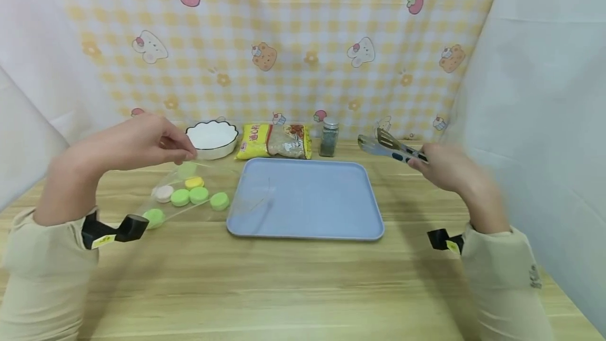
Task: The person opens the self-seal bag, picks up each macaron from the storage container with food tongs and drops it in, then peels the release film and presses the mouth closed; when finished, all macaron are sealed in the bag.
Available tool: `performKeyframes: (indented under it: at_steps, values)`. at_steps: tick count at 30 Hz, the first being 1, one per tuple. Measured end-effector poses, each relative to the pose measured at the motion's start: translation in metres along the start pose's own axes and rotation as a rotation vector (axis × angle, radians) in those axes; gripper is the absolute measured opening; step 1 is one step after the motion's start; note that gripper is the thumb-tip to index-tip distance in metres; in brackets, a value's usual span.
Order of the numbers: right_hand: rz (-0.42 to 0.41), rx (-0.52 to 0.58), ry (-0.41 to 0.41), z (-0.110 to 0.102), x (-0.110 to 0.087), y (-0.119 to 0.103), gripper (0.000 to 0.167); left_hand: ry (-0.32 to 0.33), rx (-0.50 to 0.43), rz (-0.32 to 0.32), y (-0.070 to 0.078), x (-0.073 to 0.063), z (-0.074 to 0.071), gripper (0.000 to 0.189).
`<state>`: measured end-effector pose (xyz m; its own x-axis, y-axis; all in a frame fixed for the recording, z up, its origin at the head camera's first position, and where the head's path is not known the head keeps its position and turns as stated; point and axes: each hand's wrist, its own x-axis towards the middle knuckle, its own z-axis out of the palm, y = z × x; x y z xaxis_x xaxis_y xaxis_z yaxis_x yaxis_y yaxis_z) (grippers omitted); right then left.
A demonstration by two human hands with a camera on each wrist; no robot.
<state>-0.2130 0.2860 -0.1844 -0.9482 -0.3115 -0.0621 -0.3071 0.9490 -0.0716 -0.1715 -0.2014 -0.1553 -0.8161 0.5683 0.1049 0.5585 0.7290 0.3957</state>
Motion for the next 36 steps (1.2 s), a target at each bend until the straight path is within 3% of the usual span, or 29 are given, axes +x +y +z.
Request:
performKeyframes:
  at_steps: [6, 11, 15, 21, 27, 30, 36]
  values:
    - [0.003, 0.130, -0.073, 0.021, 0.025, 0.009, 0.043, 0.000, 0.008, -0.028, -0.003, -0.004, -0.001, 0.007]
    - [0.015, 0.171, -0.080, 0.031, 0.035, 0.016, 0.036, 0.008, 0.017, -0.048, -0.004, -0.006, -0.002, 0.007]
    - [0.048, 0.232, -0.122, 0.039, 0.039, 0.020, 0.041, 0.003, 0.006, -0.058, -0.004, -0.007, 0.000, 0.008]
    - [0.046, 0.229, -0.216, 0.040, 0.039, 0.025, 0.049, 0.018, 0.003, -0.038, -0.003, -0.007, 0.001, 0.007]
    - [0.024, 0.143, -0.295, 0.044, 0.041, 0.026, 0.037, 0.015, 0.011, -0.051, 0.000, -0.009, 0.001, 0.008]
    - [0.055, 0.094, -0.338, 0.051, 0.041, 0.025, 0.032, 0.017, 0.012, -0.050, 0.000, -0.009, 0.002, 0.007]
    - [0.110, 0.115, -0.393, 0.064, 0.039, 0.027, 0.034, 0.009, 0.014, -0.089, 0.004, -0.006, 0.004, 0.008]
